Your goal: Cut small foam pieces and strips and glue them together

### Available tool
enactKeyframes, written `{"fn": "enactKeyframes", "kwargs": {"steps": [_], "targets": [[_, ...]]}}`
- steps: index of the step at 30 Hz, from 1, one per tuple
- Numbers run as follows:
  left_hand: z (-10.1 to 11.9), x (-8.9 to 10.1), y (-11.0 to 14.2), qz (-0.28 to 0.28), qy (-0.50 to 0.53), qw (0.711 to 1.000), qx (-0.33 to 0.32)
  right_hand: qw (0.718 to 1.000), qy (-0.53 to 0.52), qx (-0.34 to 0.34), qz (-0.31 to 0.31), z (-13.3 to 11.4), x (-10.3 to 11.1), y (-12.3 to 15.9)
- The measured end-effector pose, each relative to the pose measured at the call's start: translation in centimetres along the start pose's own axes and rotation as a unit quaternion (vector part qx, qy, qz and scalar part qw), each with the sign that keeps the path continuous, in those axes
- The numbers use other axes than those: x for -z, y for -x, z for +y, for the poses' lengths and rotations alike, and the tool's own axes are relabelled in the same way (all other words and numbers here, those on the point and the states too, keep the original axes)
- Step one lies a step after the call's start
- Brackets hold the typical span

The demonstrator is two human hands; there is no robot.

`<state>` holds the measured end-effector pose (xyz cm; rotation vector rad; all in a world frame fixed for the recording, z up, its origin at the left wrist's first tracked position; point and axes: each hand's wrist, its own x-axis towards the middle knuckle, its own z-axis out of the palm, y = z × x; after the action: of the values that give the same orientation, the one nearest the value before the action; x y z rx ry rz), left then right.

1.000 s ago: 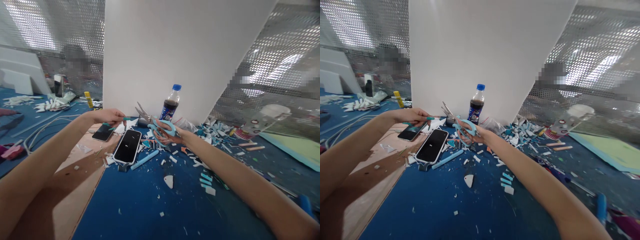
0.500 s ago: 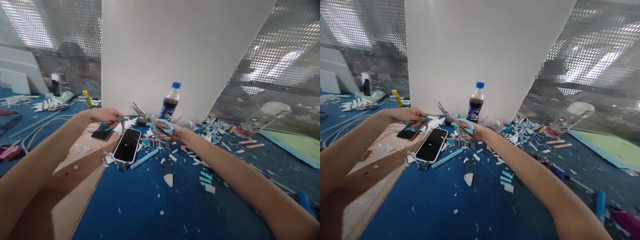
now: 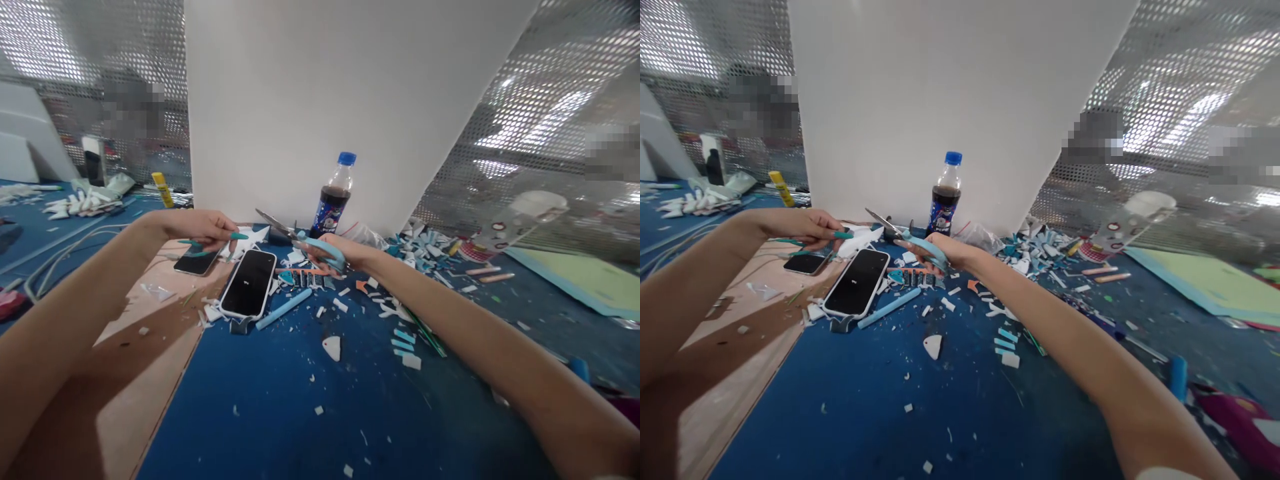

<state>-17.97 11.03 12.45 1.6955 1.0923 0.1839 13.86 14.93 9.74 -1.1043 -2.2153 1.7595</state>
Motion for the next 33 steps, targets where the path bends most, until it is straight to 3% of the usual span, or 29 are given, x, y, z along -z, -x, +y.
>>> {"fn": "enactKeyframes", "kwargs": {"steps": [3,5,7,11,15,21,24,27,30,33], "targets": [[0.3,0.1,1.2,-0.012,0.056,0.998,-0.035,0.983,0.165,0.019,0.073,0.4,0.6,0.9],[0.5,0.2,2.0,0.005,0.086,0.994,-0.066,0.94,0.308,0.056,0.135,1.2,1.1,1.2],[0.6,0.2,2.6,0.022,0.109,0.99,-0.087,0.9,0.389,0.075,0.18,2.2,1.5,1.2],[0.9,-0.2,2.7,0.017,0.116,0.989,-0.085,0.882,0.415,0.062,0.213,3.8,2.0,0.6],[1.1,-0.5,2.3,-0.004,0.107,0.991,-0.074,0.872,0.427,0.068,0.229,3.5,2.6,0.3],[1.0,-0.3,1.3,0.002,0.105,0.992,-0.075,0.864,0.452,0.111,0.192,1.0,1.5,1.8],[1.2,-0.8,0.6,0.006,0.093,0.994,-0.062,0.87,0.45,0.172,0.104,0.3,-0.5,2.5],[1.5,-1.7,-0.1,-0.013,0.082,0.996,-0.046,0.886,0.441,0.14,0.033,0.1,-2.4,2.3],[1.9,-2.2,-0.6,-0.023,0.077,0.996,-0.043,0.888,0.44,0.13,0.044,0.0,-3.7,1.5],[1.8,-2.4,-1.0,-0.021,0.073,0.996,-0.041,0.866,0.477,0.136,0.066,-0.3,-4.8,0.5]]}}
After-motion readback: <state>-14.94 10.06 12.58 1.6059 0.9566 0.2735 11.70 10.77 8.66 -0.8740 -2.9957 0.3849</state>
